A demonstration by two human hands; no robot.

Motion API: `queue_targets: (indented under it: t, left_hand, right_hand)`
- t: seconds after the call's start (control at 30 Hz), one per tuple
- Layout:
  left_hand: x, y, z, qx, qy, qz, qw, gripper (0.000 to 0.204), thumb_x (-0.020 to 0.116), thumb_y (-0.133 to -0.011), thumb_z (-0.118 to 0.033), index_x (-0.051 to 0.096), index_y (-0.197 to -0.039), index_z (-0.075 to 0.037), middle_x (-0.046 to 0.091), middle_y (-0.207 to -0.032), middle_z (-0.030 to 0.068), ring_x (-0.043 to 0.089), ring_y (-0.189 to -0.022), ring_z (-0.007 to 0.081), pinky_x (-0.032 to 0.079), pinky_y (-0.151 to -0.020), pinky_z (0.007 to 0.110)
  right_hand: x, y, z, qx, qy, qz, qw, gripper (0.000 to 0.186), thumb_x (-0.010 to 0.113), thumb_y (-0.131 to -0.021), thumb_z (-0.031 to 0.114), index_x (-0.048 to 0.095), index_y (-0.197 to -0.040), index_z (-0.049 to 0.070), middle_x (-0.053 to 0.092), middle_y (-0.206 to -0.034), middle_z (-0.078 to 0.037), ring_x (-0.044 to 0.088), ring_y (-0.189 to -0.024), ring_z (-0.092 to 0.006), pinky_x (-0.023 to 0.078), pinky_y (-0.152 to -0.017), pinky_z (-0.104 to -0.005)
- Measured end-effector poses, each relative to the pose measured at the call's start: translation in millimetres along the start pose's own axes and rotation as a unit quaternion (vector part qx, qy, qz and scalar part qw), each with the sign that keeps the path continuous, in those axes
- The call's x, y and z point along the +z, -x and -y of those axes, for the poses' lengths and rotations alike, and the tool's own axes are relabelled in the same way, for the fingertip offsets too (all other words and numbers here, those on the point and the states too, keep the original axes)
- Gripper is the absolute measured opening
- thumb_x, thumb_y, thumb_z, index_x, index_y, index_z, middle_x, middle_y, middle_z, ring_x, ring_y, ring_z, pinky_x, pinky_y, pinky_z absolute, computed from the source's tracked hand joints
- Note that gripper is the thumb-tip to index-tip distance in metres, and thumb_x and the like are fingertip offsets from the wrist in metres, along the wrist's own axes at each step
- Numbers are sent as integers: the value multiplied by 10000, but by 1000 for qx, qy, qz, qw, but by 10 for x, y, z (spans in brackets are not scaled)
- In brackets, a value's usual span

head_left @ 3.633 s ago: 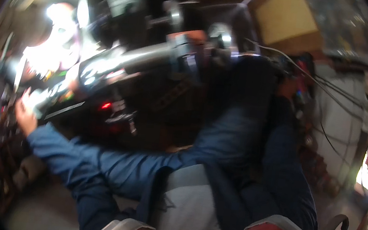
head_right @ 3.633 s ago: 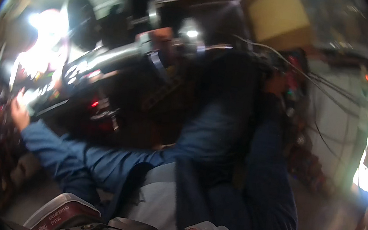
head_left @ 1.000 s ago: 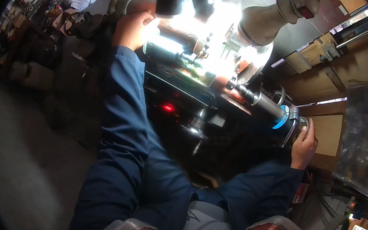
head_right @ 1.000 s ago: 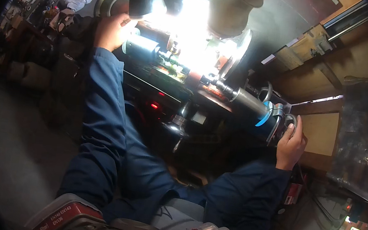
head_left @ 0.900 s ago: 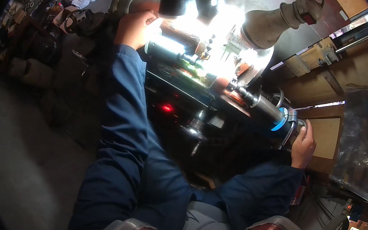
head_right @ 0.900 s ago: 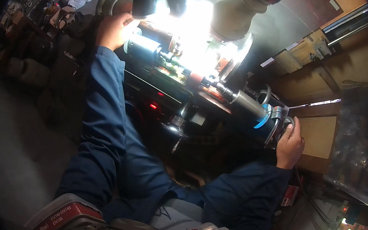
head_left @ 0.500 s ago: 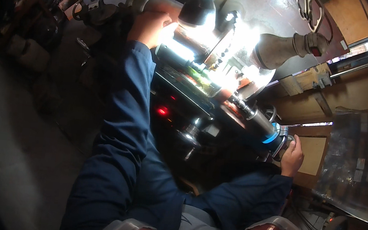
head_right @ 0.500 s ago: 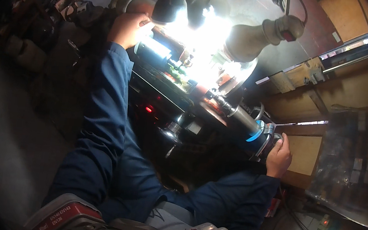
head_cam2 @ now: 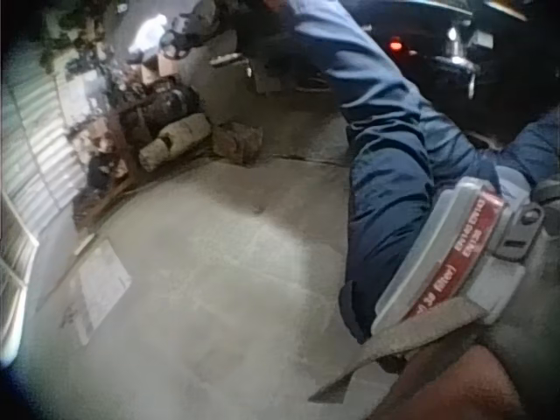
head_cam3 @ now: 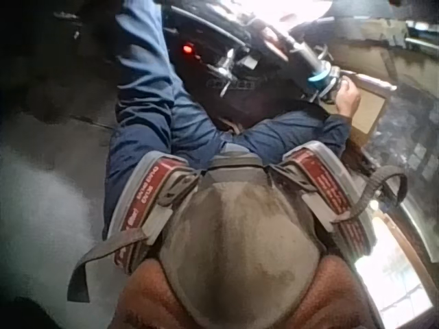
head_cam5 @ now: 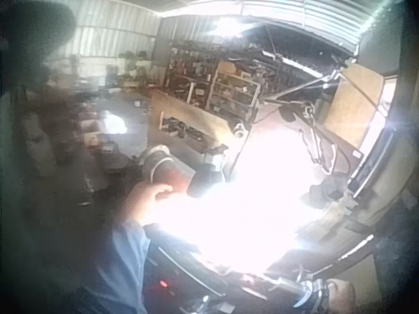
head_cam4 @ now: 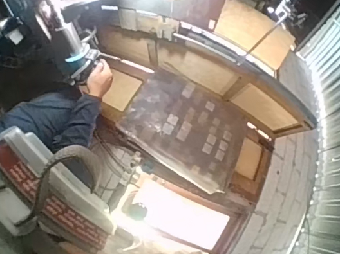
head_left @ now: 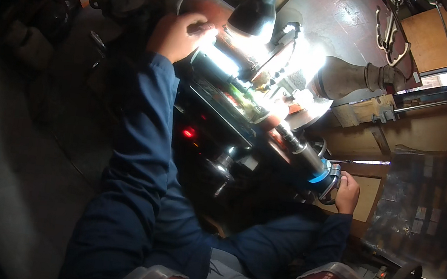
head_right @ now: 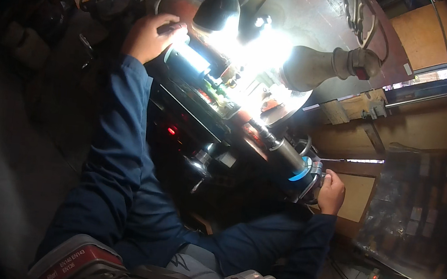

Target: Operate a precision lathe or grinder to machine a metal component.

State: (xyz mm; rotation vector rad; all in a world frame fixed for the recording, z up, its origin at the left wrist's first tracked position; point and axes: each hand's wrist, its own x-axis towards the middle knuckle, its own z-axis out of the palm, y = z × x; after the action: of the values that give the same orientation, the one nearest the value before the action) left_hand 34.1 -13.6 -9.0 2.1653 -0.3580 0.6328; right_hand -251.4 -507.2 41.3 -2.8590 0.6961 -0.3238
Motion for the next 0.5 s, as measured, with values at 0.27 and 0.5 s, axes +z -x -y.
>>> queue_targets:
  t: [0.27, 0.5]
  left_hand:
    - [44, 40, -18, -68, 69, 3, 995, 252, 743, -822, -254, 707, -986, -66, 718, -861, 108, 686, -772, 151, 535, -681, 289]
    - [104, 46, -20, -85, 80, -11, 993, 240, 766, -798, -277, 724, -925, -77, 716, -874, 115, 706, -809, 246, 561, -709, 332]
  right_hand:
    - [5, -628, -254, 115, -214, 353, 904, 234, 548, -878, 183, 710, -874, 14, 610, -694, 27, 498, -574, -53, 362, -487, -226]
    - [621, -884, -480, 270, -317, 465, 782, 221, 554, -888, 202, 661, -784, 39, 574, -592, 2, 461, -428, -61, 341, -392, -221]
